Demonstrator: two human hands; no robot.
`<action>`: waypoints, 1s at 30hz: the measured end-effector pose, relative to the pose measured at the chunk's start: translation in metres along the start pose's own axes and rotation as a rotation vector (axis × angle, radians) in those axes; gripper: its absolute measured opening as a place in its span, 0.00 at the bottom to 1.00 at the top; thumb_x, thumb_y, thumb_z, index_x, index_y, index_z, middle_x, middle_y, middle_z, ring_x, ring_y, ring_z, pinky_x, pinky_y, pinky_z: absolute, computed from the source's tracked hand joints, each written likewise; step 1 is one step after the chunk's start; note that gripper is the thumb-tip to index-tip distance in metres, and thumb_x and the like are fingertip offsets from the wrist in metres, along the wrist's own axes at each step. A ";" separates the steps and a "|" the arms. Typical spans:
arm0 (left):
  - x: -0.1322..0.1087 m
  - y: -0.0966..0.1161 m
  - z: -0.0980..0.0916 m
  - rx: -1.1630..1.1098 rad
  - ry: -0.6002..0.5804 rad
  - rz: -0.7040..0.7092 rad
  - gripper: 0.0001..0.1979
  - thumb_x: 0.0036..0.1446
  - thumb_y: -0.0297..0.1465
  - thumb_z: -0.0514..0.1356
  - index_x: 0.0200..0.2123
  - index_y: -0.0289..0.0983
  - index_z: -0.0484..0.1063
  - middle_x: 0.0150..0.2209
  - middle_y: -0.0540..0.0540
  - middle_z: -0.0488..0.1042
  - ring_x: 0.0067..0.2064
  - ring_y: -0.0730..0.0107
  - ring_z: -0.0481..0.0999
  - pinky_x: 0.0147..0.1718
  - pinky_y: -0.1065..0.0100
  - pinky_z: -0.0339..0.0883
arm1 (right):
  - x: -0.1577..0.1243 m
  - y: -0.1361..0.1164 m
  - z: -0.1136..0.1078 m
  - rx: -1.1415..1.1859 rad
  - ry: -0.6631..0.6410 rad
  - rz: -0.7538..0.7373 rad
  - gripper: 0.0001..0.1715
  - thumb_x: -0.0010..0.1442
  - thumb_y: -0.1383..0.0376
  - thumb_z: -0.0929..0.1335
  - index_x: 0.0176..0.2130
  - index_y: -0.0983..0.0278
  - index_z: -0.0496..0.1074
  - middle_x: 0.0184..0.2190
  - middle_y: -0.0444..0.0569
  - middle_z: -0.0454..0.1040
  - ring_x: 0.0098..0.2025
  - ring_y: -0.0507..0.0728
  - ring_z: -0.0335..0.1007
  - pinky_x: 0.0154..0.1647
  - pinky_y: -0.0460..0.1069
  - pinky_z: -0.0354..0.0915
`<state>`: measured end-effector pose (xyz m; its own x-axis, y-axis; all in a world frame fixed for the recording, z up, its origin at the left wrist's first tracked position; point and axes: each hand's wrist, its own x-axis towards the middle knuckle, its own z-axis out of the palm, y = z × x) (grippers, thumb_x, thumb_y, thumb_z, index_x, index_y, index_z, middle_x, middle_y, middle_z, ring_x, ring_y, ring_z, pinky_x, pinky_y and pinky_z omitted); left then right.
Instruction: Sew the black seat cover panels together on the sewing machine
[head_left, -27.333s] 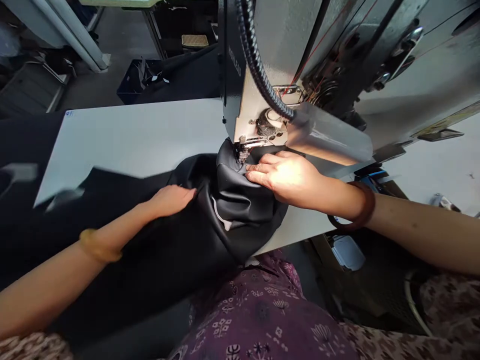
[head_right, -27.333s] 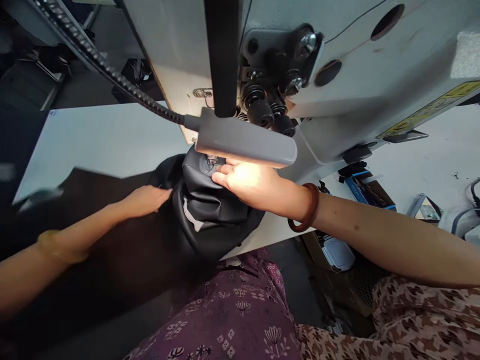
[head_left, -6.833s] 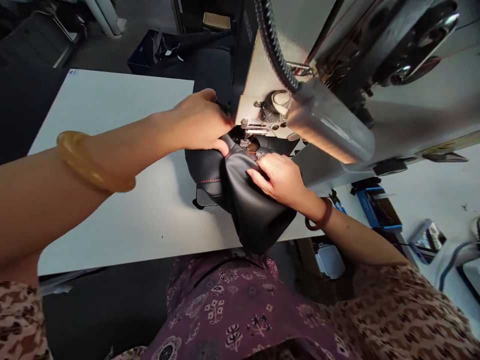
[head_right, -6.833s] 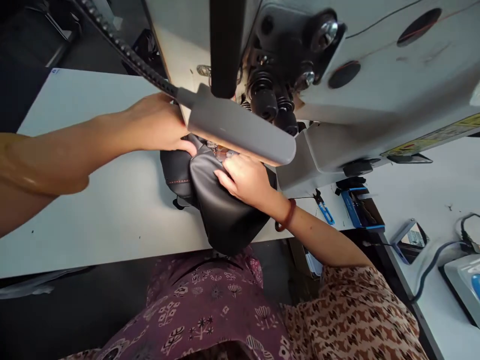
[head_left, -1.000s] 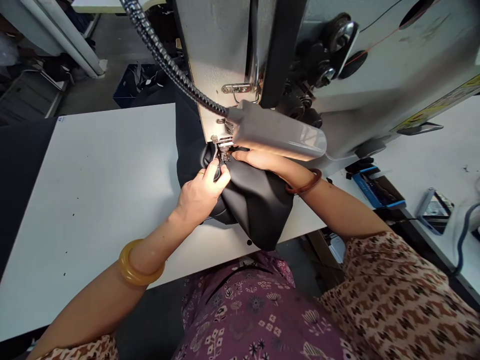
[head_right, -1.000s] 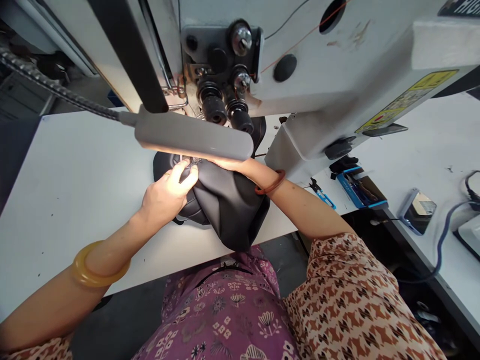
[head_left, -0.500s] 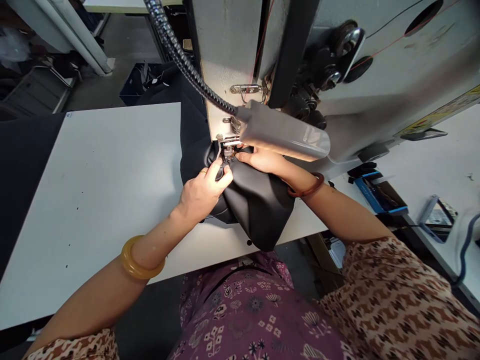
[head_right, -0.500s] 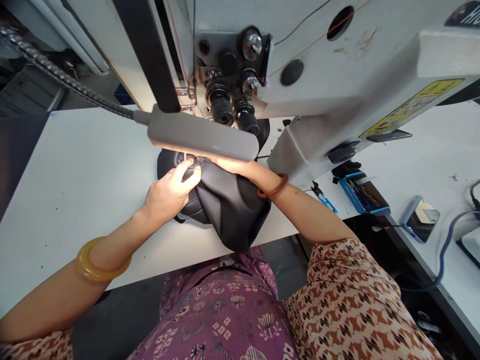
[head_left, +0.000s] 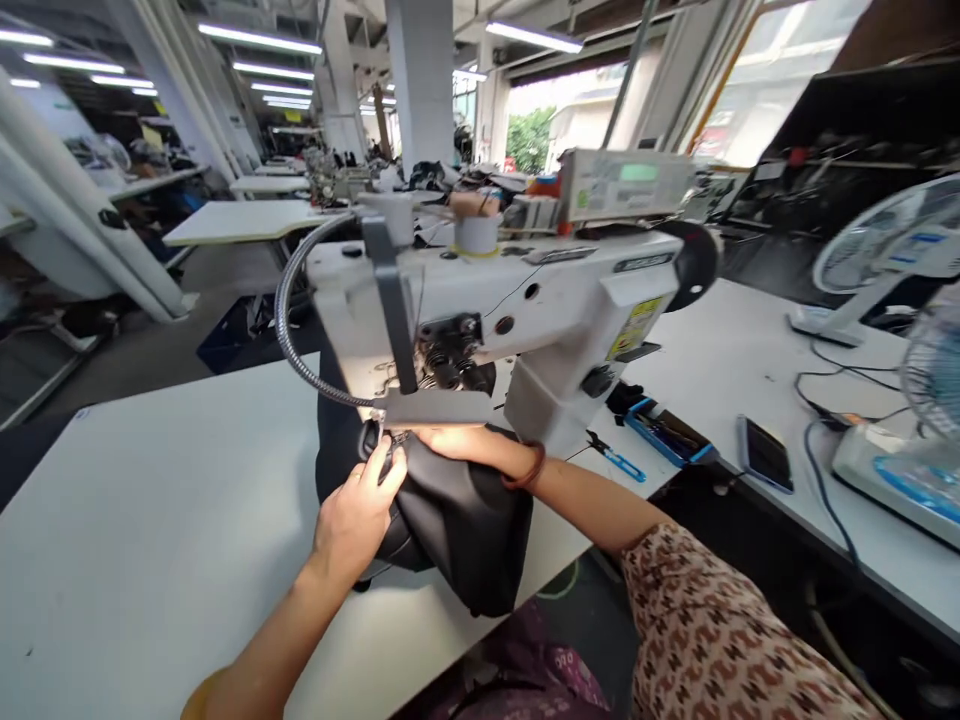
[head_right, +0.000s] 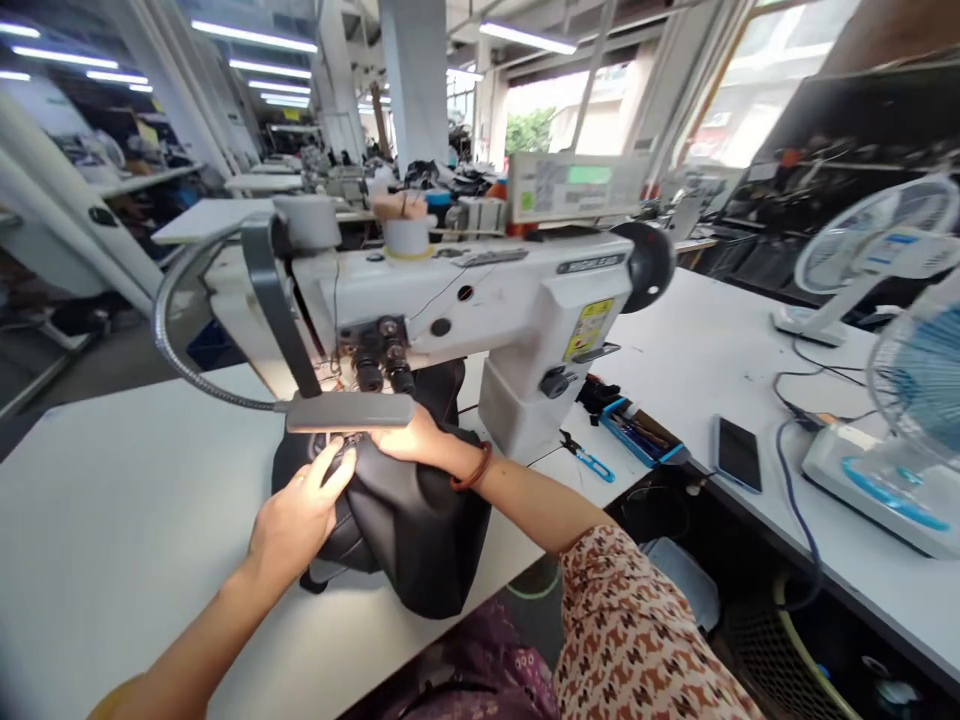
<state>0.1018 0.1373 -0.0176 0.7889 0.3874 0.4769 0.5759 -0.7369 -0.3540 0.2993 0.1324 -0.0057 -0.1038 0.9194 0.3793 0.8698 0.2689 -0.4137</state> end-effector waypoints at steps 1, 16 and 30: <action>-0.001 -0.001 0.000 -0.003 0.031 0.016 0.25 0.50 0.16 0.49 0.49 0.35 0.74 0.54 0.43 0.72 0.36 0.66 0.77 0.30 0.69 0.72 | -0.002 -0.007 -0.004 -0.038 0.020 0.000 0.16 0.64 0.67 0.58 0.46 0.65 0.70 0.48 0.50 0.74 0.52 0.55 0.67 0.57 0.51 0.62; 0.066 0.045 -0.035 -0.463 -0.098 -0.314 0.15 0.59 0.35 0.47 0.36 0.34 0.70 0.38 0.38 0.77 0.40 0.55 0.78 0.38 0.61 0.71 | -0.109 -0.032 0.003 -0.194 0.232 -0.181 0.21 0.58 0.69 0.61 0.50 0.73 0.65 0.57 0.60 0.63 0.64 0.59 0.52 0.59 0.52 0.62; 0.092 0.049 -0.038 -0.500 -0.385 -0.479 0.18 0.58 0.41 0.50 0.35 0.35 0.74 0.37 0.40 0.79 0.43 0.55 0.78 0.39 0.65 0.68 | -0.275 0.151 -0.006 -0.481 0.077 0.883 0.17 0.64 0.69 0.58 0.45 0.71 0.71 0.44 0.60 0.72 0.49 0.63 0.66 0.52 0.55 0.60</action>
<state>0.1943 0.1153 0.0397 0.5504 0.8227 0.1421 0.7792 -0.5673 0.2667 0.4619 -0.0818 -0.1674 0.6887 0.7077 0.1577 0.7241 -0.6598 -0.2009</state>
